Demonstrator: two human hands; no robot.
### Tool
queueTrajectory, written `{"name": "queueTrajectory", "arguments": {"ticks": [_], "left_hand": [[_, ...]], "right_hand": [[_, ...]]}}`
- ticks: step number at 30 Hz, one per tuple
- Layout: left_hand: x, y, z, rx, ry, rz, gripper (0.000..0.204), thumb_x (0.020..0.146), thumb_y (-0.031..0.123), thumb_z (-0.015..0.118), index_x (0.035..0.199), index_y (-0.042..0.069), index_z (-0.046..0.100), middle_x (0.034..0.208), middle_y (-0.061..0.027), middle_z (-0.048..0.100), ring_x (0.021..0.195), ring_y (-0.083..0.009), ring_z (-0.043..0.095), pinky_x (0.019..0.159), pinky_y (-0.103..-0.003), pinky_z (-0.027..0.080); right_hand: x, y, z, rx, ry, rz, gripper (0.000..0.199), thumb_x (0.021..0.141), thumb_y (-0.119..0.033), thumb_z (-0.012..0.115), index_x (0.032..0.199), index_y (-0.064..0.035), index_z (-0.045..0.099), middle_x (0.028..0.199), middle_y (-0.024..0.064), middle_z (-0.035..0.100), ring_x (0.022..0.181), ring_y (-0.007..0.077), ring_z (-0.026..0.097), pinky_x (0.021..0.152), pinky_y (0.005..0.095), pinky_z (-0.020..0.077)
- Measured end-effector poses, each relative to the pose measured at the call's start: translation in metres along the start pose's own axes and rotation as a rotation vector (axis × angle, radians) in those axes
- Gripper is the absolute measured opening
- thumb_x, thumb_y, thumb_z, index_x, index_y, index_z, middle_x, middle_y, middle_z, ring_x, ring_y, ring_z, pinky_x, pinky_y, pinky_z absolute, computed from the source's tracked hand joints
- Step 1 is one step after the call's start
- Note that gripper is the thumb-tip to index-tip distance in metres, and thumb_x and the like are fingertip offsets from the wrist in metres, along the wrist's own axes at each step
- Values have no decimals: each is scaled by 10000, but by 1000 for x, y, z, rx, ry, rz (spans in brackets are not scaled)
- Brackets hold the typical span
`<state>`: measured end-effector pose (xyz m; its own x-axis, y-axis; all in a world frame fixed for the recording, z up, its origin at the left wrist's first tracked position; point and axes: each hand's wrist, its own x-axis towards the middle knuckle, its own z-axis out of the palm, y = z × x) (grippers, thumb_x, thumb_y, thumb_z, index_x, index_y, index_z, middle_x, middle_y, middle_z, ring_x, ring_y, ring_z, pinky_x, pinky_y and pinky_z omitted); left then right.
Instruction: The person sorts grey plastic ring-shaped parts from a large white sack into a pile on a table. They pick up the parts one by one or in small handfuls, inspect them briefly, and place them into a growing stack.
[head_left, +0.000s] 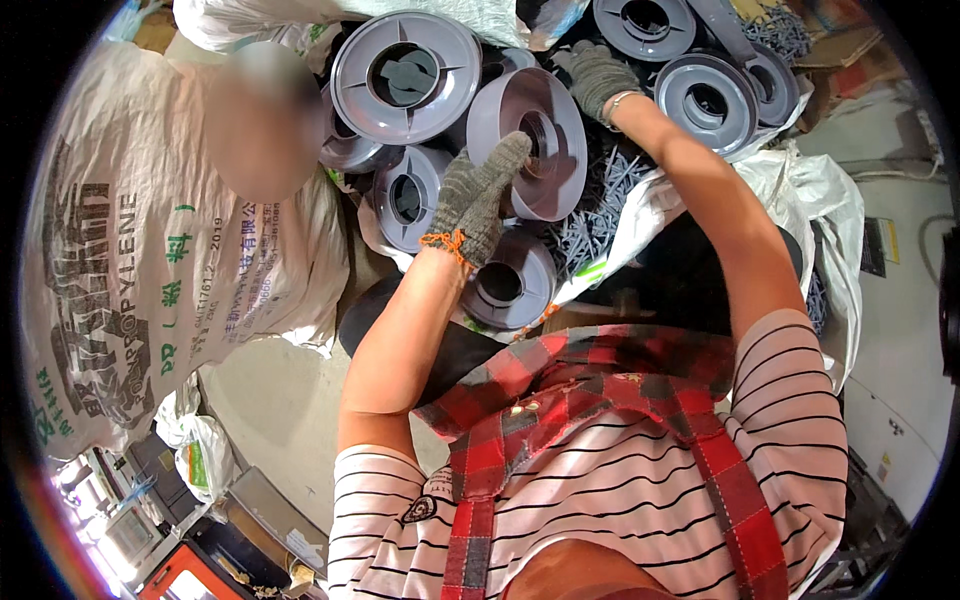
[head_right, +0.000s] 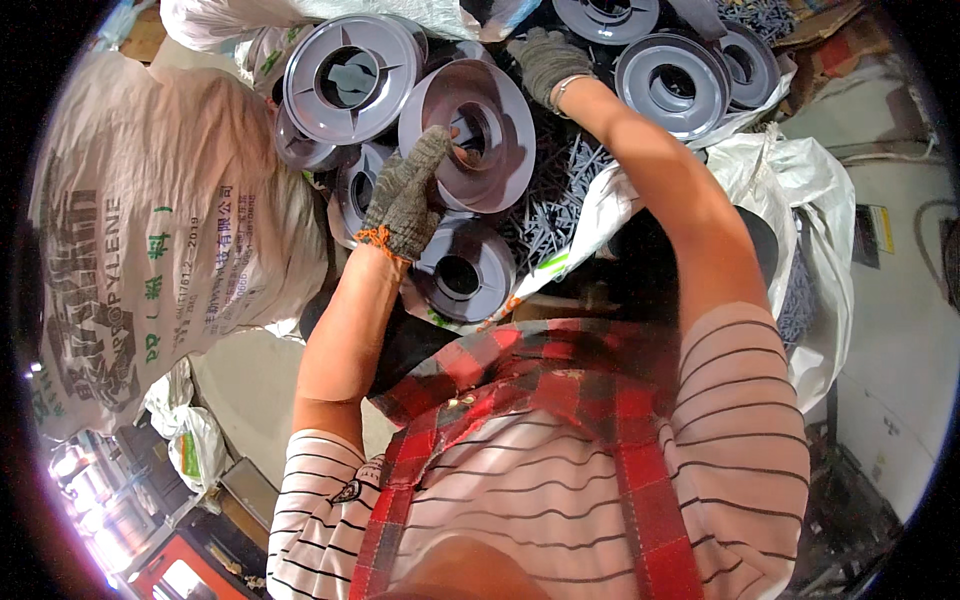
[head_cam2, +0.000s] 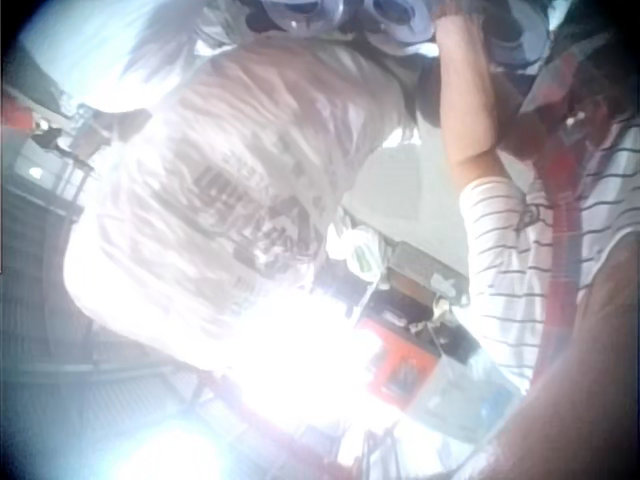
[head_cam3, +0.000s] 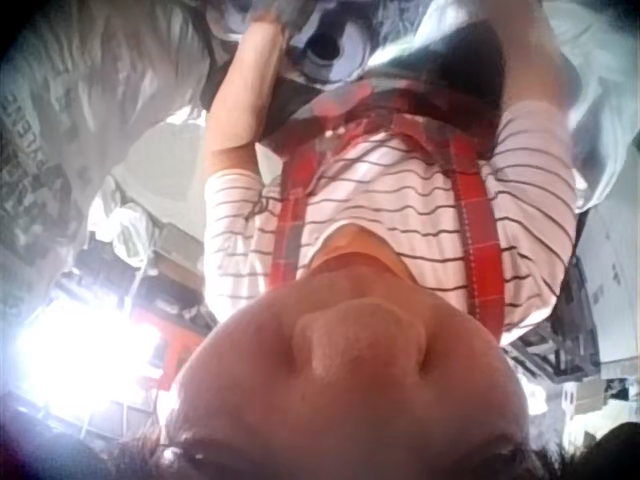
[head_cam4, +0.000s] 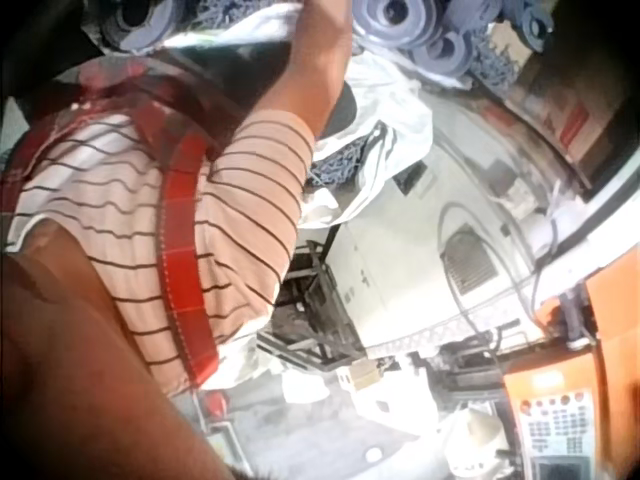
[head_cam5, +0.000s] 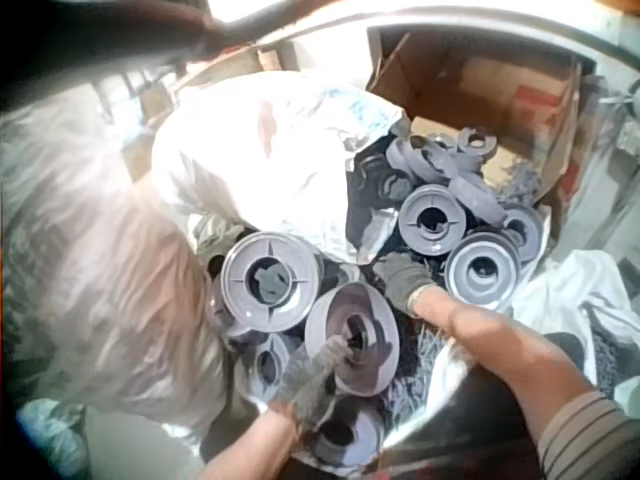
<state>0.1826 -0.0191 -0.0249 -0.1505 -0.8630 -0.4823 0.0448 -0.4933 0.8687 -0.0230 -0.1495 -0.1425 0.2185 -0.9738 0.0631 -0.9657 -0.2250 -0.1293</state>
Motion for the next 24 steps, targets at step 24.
{"name": "queueTrajectory", "arguments": {"ticks": [24], "left_hand": [[7, -16, -14, 301, -192, 226, 332, 809, 336, 640, 915, 23, 611, 713, -12, 568, 581, -95, 470, 522, -261, 396]], "right_hand": [[-123, -40, -103, 289, -15, -458, 796, 595, -262, 717, 1279, -42, 375, 1242, 223, 417, 1174, 360, 410, 1005, 402, 338]]}}
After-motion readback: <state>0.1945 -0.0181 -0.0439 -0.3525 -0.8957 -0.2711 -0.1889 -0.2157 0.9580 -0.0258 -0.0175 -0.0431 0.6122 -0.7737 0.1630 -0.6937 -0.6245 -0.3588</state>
